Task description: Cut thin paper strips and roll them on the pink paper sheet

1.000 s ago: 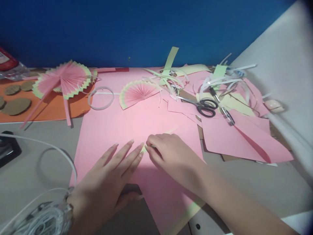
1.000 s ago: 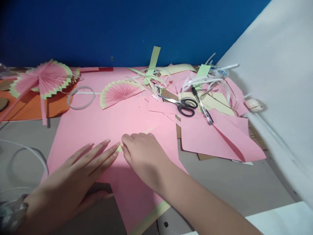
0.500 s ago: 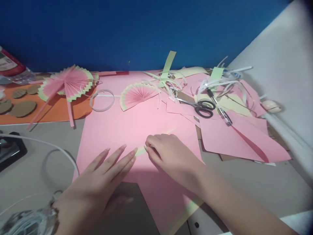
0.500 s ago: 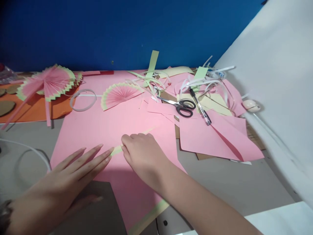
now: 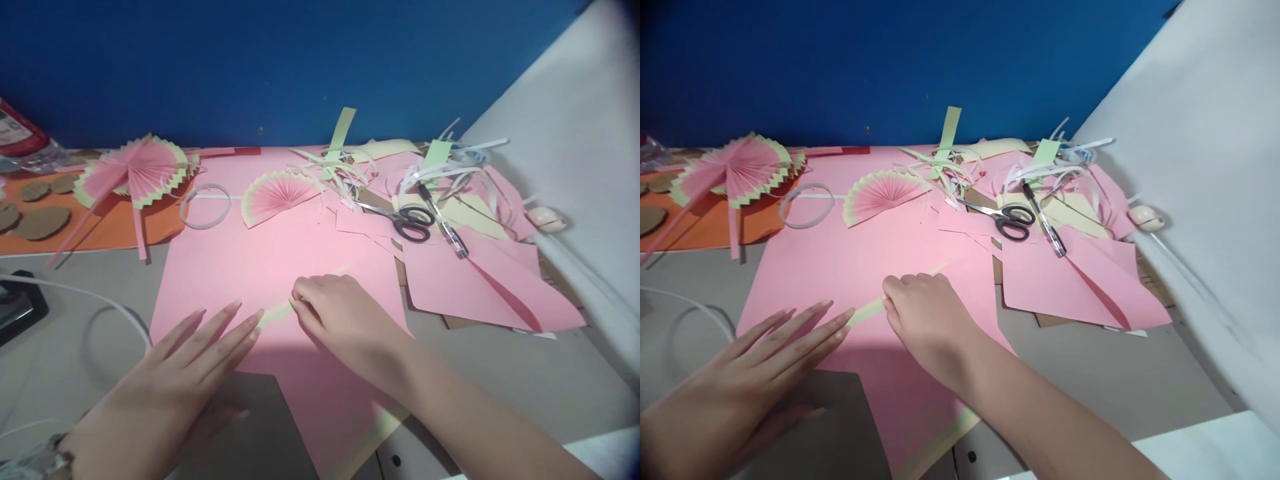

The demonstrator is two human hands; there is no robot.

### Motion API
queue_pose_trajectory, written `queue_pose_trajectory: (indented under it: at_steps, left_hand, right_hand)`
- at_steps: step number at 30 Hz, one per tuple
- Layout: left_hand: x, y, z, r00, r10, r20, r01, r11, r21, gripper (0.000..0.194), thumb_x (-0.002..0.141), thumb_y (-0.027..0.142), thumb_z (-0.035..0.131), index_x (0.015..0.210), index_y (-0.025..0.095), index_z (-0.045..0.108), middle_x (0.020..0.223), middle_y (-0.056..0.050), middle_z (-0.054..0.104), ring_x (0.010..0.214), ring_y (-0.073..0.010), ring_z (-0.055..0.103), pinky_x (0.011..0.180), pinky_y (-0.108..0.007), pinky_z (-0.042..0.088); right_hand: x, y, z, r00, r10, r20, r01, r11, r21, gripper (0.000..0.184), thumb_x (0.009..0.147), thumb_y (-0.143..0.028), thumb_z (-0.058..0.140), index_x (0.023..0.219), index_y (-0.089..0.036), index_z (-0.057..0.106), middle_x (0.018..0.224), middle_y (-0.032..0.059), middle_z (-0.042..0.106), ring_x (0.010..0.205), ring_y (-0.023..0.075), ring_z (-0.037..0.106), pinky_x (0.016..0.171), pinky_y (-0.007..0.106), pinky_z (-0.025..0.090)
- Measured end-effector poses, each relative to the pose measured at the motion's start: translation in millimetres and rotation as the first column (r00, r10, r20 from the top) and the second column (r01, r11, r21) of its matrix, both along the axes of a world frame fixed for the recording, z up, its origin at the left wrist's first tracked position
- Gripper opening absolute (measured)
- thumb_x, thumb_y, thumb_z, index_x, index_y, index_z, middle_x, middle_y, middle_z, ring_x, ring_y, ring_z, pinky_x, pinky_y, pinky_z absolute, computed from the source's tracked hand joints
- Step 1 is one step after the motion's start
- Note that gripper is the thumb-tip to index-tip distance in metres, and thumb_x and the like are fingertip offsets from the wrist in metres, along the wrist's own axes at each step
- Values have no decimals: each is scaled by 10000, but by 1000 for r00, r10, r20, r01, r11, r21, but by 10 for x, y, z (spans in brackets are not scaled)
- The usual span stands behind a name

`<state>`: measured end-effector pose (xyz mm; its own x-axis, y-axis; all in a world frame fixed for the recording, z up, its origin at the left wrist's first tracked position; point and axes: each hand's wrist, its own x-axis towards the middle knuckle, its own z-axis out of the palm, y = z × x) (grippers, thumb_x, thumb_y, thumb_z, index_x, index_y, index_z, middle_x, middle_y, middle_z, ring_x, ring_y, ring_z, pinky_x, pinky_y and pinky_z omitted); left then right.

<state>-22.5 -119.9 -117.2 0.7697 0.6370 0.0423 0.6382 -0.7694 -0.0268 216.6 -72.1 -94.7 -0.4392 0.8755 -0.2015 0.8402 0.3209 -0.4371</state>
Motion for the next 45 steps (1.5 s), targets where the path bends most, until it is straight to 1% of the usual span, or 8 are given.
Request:
queue_pose_trajectory:
  at_steps: [4,10,15,17,23,29,38,45]
  left_hand:
    - [-25,-36,19,1000,-7,4,7,1000,-24,589,849,384,496,1386,180,367,1483,-11,330,1351,-220,309,1113,-373,198]
    - [288,-10,5,987,78,140,-88,994,67,530,880,402,472,1333,131,428,1466,-70,362,1345,-267,312,1120,-451,182]
    - [427,12,81,956,43,289,-74,992,98,332,843,190,489,1157,105,557,1316,-97,543,1267,-280,418,1081,-466,264]
    - [432,3,68,958,36,283,-65,993,95,380,848,244,506,1198,100,536,1298,-103,556,1249,-274,437,1084,-447,261]
    - [409,-53,-168,997,39,64,-39,999,6,805,822,577,457,1397,30,318,1490,-154,286,1359,-302,268,1134,-428,99]
    - [324,-107,-202,994,95,52,-95,995,-17,756,854,540,421,1418,54,286,1507,-144,233,1387,-277,198,1124,-496,50]
    - [386,-117,-220,973,179,143,-165,981,-105,764,834,613,415,1401,106,344,1496,-95,271,1370,-242,255,1138,-447,26]
    - [357,-122,-241,971,185,149,-168,979,-114,757,846,599,409,1420,114,310,1500,-87,258,1376,-226,245,1142,-425,2]
  right_hand:
    - [2,10,-11,1000,17,2,-17,1000,-8,232,903,-165,438,674,-182,413,645,-33,493,565,105,378,566,273,209]
    - [16,16,-57,999,38,1,-38,999,13,219,907,-175,420,688,-185,406,648,-26,503,583,110,403,571,273,212]
    - [7,16,-88,999,26,22,-27,999,25,223,890,-187,441,671,-183,398,619,-29,491,555,104,384,548,274,192]
    - [7,20,-84,999,32,24,-33,999,33,218,894,-190,437,678,-182,409,626,-29,498,557,102,386,550,274,196]
    - [20,17,-16,1000,18,5,-18,999,27,244,911,-189,414,667,-178,413,632,-31,507,556,95,400,540,270,210]
    - [0,16,-13,996,-63,55,62,998,21,246,885,-203,439,641,-178,420,594,-26,508,544,105,419,519,278,204]
    - [28,-6,0,982,-182,53,186,979,-80,223,883,-285,438,680,-209,486,611,-41,558,556,118,462,479,260,215]
    - [56,23,8,966,-247,76,240,967,88,140,783,-272,554,675,-215,487,582,-47,567,533,121,478,490,258,216]
